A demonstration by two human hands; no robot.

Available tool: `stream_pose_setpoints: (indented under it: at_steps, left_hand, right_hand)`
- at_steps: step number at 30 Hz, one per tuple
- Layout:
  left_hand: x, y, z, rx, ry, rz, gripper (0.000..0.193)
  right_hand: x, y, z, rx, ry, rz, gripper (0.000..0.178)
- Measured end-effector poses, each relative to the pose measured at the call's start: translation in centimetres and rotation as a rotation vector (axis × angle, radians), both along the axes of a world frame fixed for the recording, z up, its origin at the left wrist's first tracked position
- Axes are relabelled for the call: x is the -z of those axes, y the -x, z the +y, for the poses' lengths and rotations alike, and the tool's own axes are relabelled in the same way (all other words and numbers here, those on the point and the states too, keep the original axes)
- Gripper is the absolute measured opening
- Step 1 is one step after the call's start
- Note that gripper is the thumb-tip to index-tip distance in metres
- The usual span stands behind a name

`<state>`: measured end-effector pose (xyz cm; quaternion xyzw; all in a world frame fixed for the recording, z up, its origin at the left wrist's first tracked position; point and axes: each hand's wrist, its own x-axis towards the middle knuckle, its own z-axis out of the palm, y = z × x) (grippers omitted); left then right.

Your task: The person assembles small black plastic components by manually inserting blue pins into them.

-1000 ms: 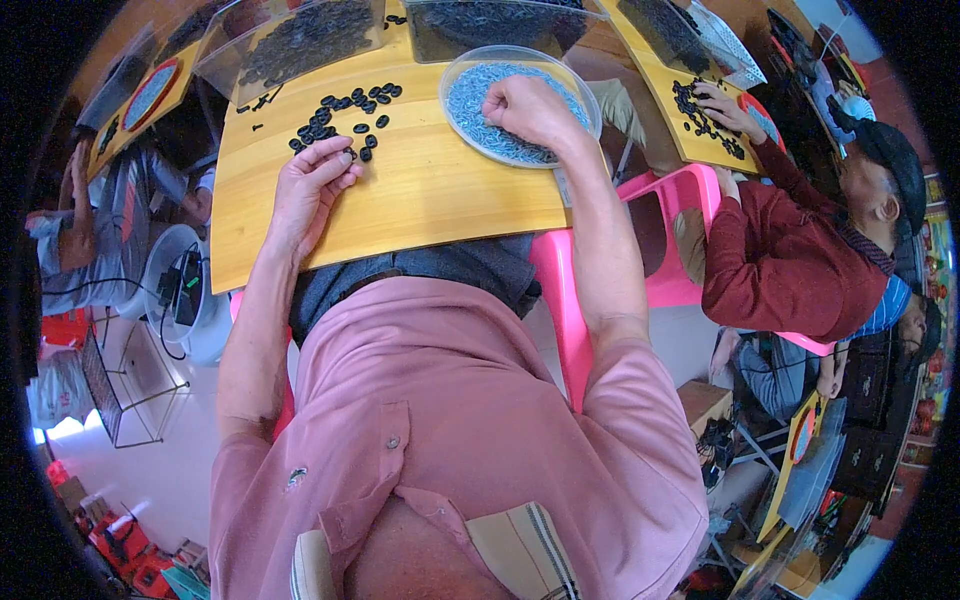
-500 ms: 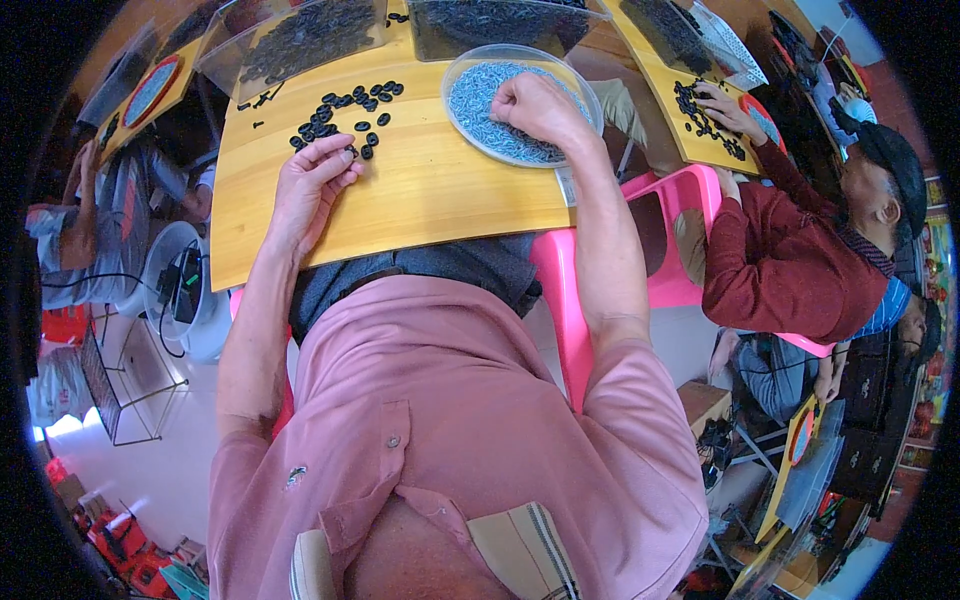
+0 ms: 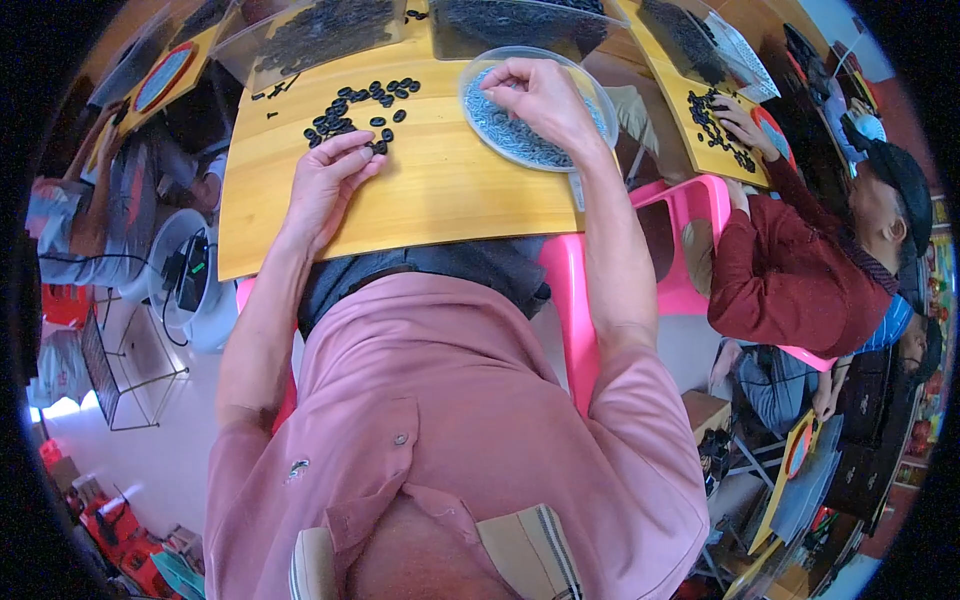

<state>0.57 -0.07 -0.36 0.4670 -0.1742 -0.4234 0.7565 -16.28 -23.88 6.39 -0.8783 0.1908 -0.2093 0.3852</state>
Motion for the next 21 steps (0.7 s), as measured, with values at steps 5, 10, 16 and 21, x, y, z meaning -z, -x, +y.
stream_pose_setpoints:
  at_steps: [5,10,16,21]
  left_hand:
    - [0.6,1.1,-0.4,0.024,0.039,-0.037,0.022]
    - [0.8,1.4,-0.6,0.023,0.001,-0.053,0.020]
    - [0.9,1.4,-0.6,0.020,-0.026,-0.072,0.020]
    - [0.9,1.3,-0.6,0.017,-0.029,-0.079,0.021]
  right_hand:
    - [0.8,-2.4,5.6,-0.138,-0.176,-0.030,0.015]
    - [2.0,-3.4,8.4,-0.194,0.037,-0.016,0.019]
    - [3.0,-3.6,8.0,-0.181,0.023,-0.015,0.021]
    - [2.6,-3.6,8.2,-0.171,0.045,0.004,0.021]
